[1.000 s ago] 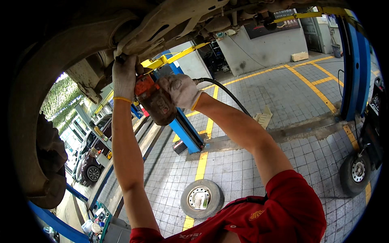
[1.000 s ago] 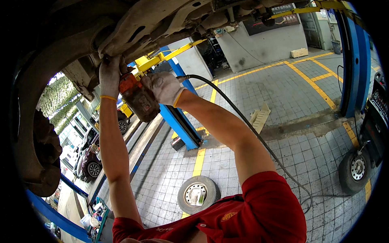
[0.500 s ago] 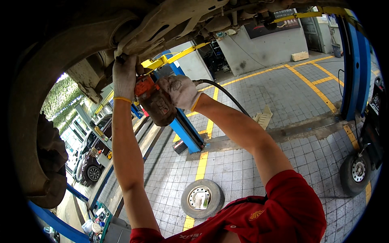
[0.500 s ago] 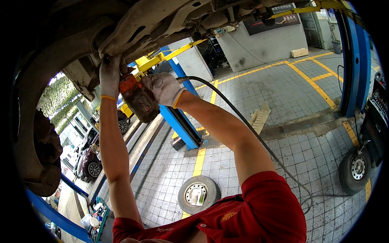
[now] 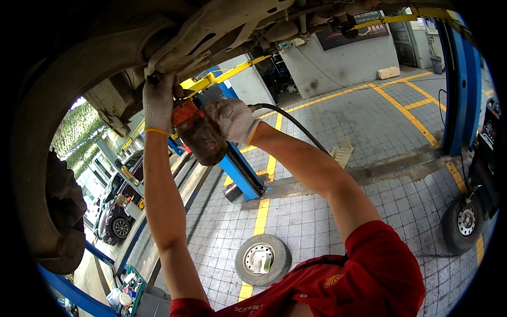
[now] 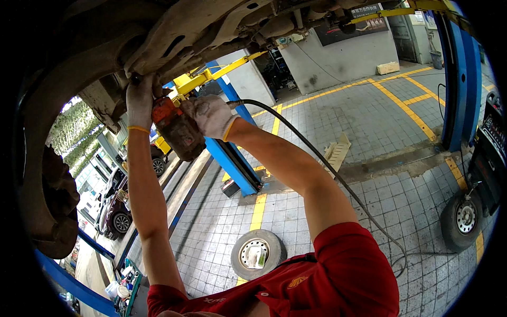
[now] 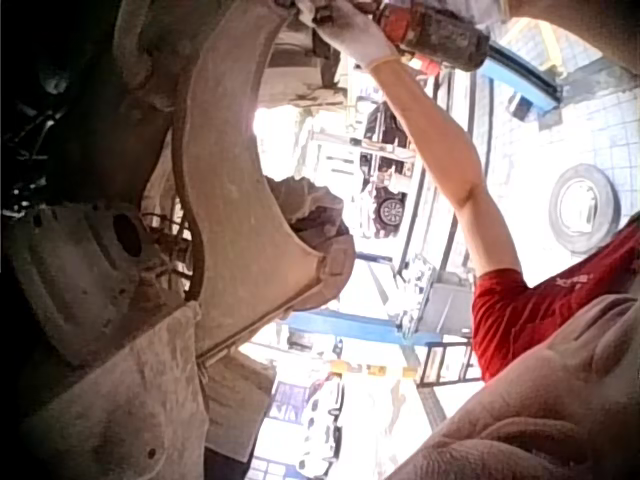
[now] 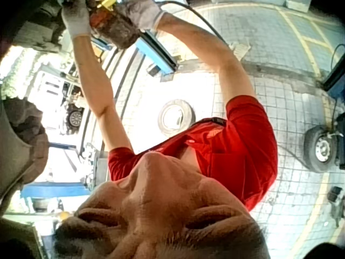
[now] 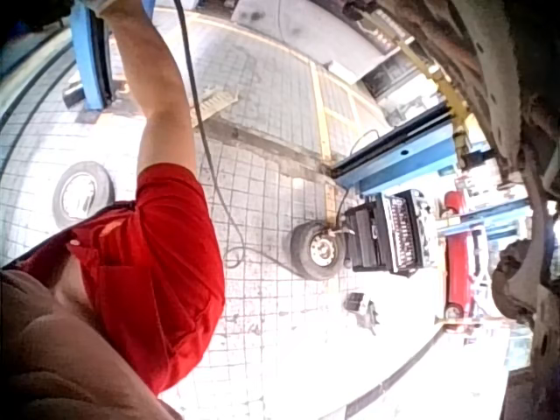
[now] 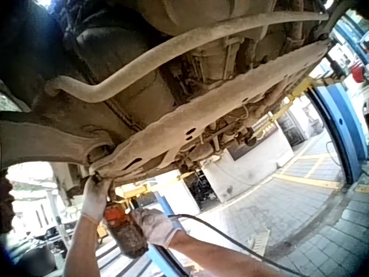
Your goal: The person uses a pneumatic impact wrench to remove bolts from the underside of a vehicle. They detach a large metal underbody panel and place it on the floor. The person then picks up the panel and scrapes off debris from its surface with their gloved hands.
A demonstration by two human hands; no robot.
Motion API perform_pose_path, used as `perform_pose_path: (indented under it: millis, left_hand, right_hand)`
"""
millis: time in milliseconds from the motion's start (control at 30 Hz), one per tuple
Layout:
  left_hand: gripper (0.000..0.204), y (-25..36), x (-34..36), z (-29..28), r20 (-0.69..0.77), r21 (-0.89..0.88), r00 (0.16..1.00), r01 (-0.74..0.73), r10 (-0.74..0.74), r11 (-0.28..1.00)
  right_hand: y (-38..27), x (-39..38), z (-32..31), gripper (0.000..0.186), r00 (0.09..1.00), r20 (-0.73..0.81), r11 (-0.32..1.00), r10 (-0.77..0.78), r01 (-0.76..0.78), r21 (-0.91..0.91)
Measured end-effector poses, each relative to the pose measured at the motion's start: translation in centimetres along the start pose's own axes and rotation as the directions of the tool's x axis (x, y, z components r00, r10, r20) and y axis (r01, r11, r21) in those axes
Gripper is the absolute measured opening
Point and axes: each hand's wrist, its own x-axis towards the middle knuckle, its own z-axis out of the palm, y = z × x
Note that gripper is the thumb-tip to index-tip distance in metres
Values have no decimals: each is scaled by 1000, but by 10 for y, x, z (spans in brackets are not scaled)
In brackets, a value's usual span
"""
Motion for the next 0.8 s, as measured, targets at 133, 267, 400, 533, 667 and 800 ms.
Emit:
perform_pose_path:
  millis: [133, 267, 400, 533, 667, 800]
  left_hand:
    - [23, -5, 2, -2, 13, -33, 1000, 5, -5, 999]
    - [36, -12, 9, -8, 67, -1, 996, 51, -51, 999]
    - [25, -12, 8, -6, 24, 5, 1000, 13, -13, 1000]
    - [22, -8, 4, -6, 31, -48, 999, 26, -24, 999]
    - [22, 3, -1, 2, -11, -22, 1000, 2, -3, 1000]
    - [30, -10, 8, -9, 67, -45, 997, 51, -48, 998]
  right_hand:
    - [3, -1, 2, 25, 999, -27, 999, -29, 28, -27]
    - [3, -2, 6, 27, 999, -11, 999, -31, 31, -38]
    - [-2, 0, 1, 28, 999, -26, 999, -41, 41, 27]
    - [-5, -1, -3, 29, 998, -38, 999, -49, 49, -3]
    - [0, 0, 0, 28, 1000, 7, 998, -14, 15, -66]
    - [-3, 3, -3, 27, 1000, 24, 1000, -17, 18, -23]
